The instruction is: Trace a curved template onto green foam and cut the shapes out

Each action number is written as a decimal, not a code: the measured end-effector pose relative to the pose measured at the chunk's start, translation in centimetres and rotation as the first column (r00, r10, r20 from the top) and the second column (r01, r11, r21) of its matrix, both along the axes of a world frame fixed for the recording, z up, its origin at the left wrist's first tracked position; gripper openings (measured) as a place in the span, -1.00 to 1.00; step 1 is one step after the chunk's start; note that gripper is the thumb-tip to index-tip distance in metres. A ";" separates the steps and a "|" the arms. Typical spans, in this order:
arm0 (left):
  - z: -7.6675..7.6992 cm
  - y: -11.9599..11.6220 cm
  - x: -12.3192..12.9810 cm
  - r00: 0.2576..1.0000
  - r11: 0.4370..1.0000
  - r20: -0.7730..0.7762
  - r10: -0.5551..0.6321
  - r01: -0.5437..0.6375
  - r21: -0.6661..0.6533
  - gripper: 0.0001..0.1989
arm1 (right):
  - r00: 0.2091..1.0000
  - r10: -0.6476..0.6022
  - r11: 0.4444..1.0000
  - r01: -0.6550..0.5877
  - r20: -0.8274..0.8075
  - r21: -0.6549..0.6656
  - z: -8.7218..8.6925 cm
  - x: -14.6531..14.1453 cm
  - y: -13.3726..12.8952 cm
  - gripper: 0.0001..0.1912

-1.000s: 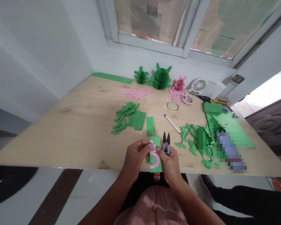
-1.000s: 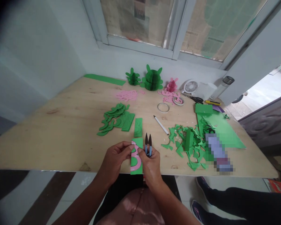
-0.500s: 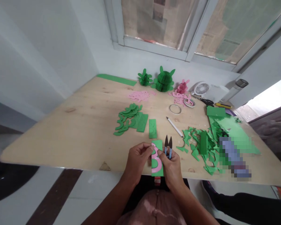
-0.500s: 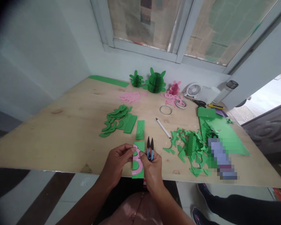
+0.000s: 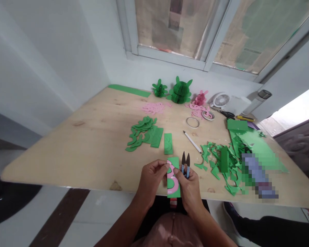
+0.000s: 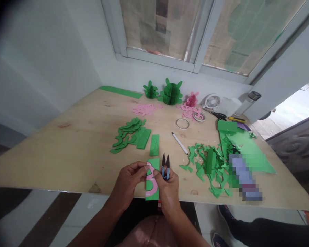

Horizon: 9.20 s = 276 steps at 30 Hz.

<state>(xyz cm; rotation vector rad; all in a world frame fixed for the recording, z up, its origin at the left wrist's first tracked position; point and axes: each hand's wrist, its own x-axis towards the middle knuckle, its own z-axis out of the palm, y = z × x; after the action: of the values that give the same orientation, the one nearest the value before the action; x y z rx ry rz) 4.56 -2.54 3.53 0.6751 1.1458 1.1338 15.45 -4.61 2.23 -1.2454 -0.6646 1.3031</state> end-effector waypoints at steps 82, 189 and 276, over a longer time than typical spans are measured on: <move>2.0 0.9 -0.3 0.988 0.989 0.044 0.146 -0.146 -0.002 -0.86 | 0.983 0.166 0.985 -0.169 0.078 0.037 0.3 2.1 -1.4 -0.74; 0.7 0.2 -2.5 0.992 0.994 -0.060 -0.108 0.109 0.004 -0.83 | 0.999 0.007 1.000 -0.008 -0.047 -0.013 1.0 2.0 -0.9 -0.64; 1.5 0.5 -1.3 0.958 0.969 0.146 0.247 -0.242 -0.048 -0.79 | 0.994 0.071 0.996 -0.076 0.085 0.050 0.1 0.2 -1.6 -0.60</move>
<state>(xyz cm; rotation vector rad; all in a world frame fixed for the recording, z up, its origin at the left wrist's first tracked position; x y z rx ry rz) 3.23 -2.08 5.06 0.4228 1.1350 1.3506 15.67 -6.25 2.30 -1.2468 -0.8060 1.2910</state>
